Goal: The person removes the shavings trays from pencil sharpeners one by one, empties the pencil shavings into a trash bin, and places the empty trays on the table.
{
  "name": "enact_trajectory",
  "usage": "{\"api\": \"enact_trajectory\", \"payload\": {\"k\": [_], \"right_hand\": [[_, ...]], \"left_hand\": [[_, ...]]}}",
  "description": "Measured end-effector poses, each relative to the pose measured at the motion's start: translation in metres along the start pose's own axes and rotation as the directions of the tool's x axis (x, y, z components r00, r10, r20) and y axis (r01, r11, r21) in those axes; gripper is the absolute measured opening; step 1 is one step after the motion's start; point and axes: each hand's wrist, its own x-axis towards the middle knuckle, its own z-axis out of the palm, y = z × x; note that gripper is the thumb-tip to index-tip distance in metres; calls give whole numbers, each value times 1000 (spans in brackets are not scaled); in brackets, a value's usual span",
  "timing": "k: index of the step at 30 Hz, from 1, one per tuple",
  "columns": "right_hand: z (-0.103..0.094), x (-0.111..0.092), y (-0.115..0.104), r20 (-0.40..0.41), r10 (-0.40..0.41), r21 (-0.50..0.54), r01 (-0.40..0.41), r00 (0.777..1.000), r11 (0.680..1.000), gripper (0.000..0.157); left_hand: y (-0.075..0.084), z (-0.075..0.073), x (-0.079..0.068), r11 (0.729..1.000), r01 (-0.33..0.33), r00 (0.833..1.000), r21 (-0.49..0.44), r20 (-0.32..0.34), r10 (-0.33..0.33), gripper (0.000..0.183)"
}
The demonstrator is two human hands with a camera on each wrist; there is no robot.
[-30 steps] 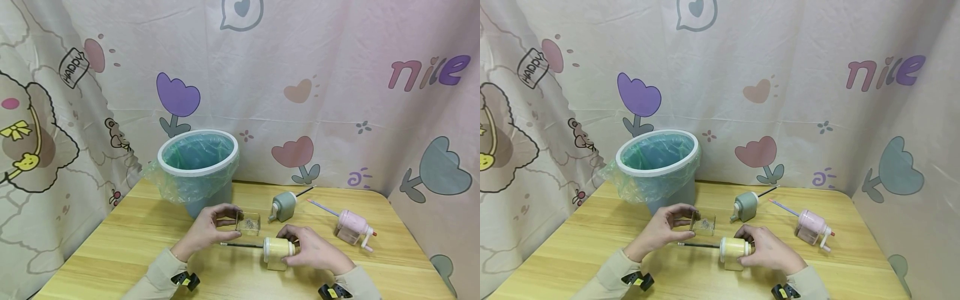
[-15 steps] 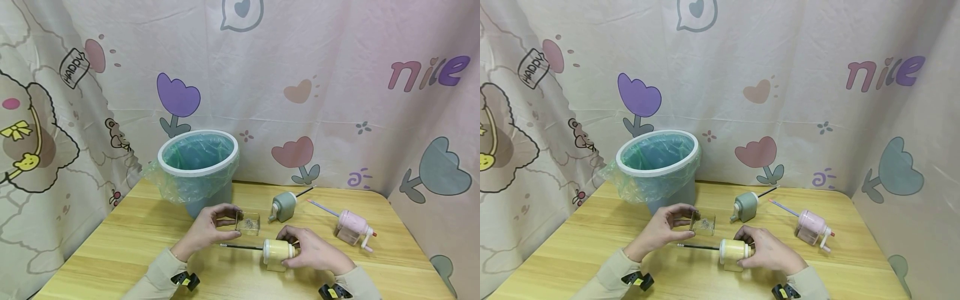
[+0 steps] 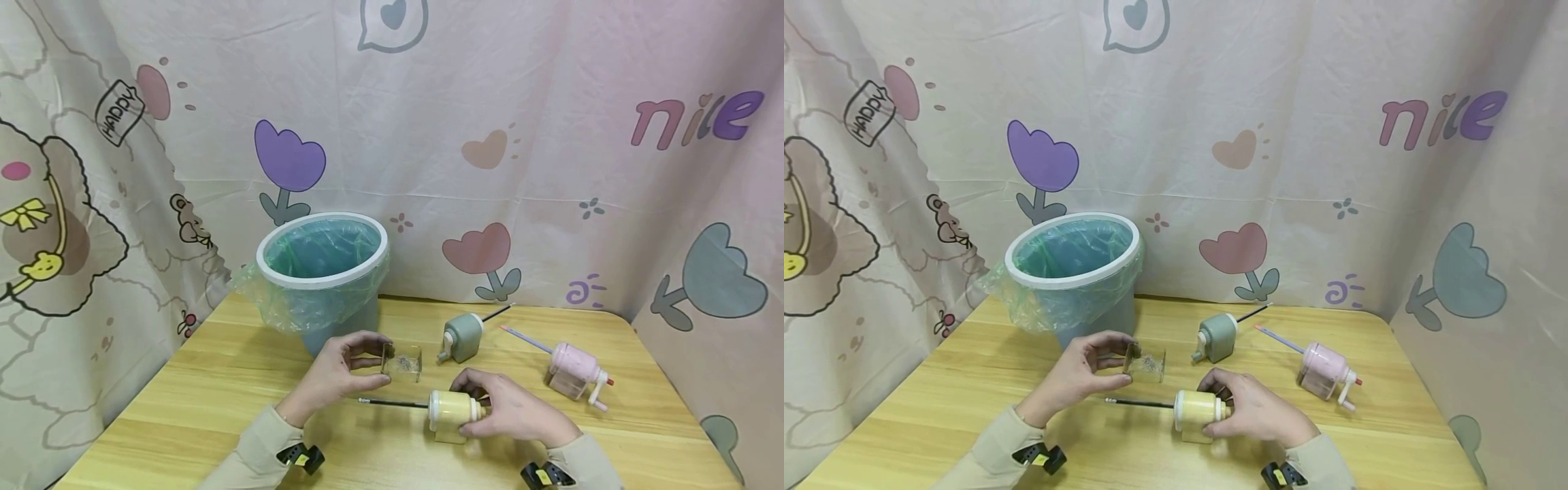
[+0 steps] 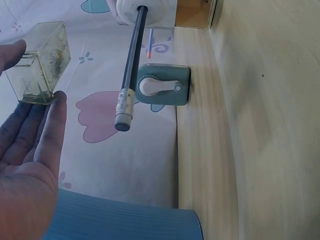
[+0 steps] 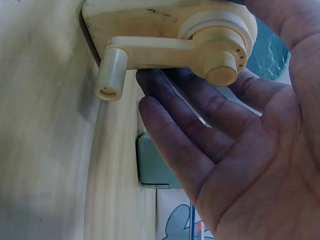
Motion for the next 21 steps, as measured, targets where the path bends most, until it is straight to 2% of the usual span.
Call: {"api": "enact_trajectory", "payload": {"k": [3,10,15,21], "right_hand": [[0,0,1,5,7,-4,-7,1000,1000,50],[-2,-1,0,-32,37,-55,-39,999,998,51],[-6,1,-4,-57,49,-42,-52,997,998,45],[-16,11,-13,-79,3,-56,-7,997,998,37]], "left_hand": [[1,-2,-1,1000,-12,1000,23,-14,12,50],[9,-12,-4,998,5,998,55,-57,-2,53],[19,-22,-7,997,17,997,76,-80,-11,55],[32,-37,-11,992,20,992,127,-123,-4,55]]}}
